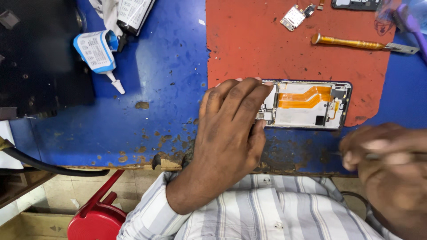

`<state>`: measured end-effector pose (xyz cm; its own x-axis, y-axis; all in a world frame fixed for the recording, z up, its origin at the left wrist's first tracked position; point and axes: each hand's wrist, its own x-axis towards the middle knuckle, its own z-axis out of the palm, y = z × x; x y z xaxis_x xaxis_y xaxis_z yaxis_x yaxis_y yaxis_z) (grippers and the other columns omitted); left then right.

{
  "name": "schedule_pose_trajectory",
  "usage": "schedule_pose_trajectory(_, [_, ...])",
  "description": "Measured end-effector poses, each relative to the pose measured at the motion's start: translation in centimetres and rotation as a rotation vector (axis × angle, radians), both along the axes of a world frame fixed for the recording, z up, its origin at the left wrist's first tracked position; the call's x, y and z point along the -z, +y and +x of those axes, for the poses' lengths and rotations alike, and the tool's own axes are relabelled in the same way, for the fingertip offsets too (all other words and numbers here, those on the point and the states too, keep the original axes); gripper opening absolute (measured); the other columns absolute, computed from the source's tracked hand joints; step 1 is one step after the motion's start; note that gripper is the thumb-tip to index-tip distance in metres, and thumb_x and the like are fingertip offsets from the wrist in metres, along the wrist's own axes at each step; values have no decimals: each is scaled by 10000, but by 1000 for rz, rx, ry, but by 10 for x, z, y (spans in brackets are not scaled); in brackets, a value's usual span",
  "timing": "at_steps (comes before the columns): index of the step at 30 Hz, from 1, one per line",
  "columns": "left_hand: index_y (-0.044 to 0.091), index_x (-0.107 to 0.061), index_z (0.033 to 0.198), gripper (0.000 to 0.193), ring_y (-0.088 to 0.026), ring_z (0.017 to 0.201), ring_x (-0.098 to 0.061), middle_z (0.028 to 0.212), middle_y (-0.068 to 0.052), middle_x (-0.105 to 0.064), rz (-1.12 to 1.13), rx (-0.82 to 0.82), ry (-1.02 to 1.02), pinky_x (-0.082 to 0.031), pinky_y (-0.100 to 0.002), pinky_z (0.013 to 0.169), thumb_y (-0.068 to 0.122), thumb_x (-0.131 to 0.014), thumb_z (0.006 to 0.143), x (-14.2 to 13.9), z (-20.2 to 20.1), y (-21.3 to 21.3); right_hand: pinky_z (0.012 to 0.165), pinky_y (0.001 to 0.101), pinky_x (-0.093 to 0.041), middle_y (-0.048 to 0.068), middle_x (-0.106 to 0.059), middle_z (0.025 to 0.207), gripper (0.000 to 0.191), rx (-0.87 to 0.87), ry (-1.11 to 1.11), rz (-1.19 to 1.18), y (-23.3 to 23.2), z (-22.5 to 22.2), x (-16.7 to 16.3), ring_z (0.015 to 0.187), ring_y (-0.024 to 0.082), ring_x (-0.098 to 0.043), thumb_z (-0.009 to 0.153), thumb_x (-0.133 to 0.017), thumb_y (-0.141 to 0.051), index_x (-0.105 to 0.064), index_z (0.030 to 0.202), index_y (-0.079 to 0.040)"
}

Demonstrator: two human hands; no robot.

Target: The person uses a screwdriver and tweezers to remove and reposition small components inside a disassembled mobile phone. They handle the motherboard and camera module, placing them back into the phone chassis on a workbench.

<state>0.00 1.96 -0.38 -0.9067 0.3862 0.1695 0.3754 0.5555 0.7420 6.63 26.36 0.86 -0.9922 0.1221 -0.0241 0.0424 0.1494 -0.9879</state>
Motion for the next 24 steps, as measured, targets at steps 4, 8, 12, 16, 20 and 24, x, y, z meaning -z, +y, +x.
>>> schedule_pose_trajectory(4, [54, -495, 1488, 599, -320, 1343, -486, 1430, -114, -528, 21, 17, 6, -373, -490, 1186, 40, -688, 921, 2, 1, -3, 619, 286, -554, 81, -699, 905, 216, -231, 16, 620, -4, -13, -16, 740, 145, -650, 939, -688, -21, -730, 1127, -119])
schedule_pose_trajectory(8, [46, -484, 1475, 584, -336, 1341, -509, 1426, -142, -536, 116, 17, -4, -388, -480, 1189, -1, -652, 918, 4, 2, -10, 604, 300, -568, 43, -691, 941, 419, -473, 191, 841, -24, -31, -14, 683, 108, -654, 784, -777, -61, -745, 1194, -142])
schedule_pose_trajectory(12, [31, -489, 1424, 534, -327, 1333, -574, 1400, -152, -576, 213, -13, -27, -427, -451, 1206, -68, -584, 908, 6, 2, -15, 514, 342, -544, 29, -680, 876, 571, -585, 186, 963, -39, -42, -13, 589, 153, -643, 627, -829, -91, -771, 1191, -155])
schedule_pose_trajectory(16, [12, -494, 1415, 506, -325, 1298, -597, 1377, -158, -596, 242, -24, -24, -441, -441, 1200, -75, -579, 924, 10, 3, -17, 506, 323, -526, 10, -666, 898, 504, -591, 271, 1031, -46, -44, -13, 604, 134, -631, 713, -818, -140, -765, 1214, -139])
schedule_pose_trajectory(20, [3, -496, 1411, 477, -325, 1293, -598, 1374, -157, -595, 245, -17, -22, -439, -445, 1199, -71, -582, 948, 9, 2, -18, 474, 321, -523, 19, -683, 894, 419, -617, 282, 1086, -48, -44, -15, 585, 132, -644, 748, -801, -116, -779, 1167, -108])
schedule_pose_trajectory(24, [12, -510, 1427, 478, -329, 1318, -577, 1380, -153, -587, 225, -24, -24, -431, -457, 1202, -63, -580, 960, 6, 2, -17, 502, 321, -527, 13, -685, 936, 389, -608, 292, 1089, -49, -45, -16, 612, 134, -654, 769, -794, -126, -775, 1157, -124])
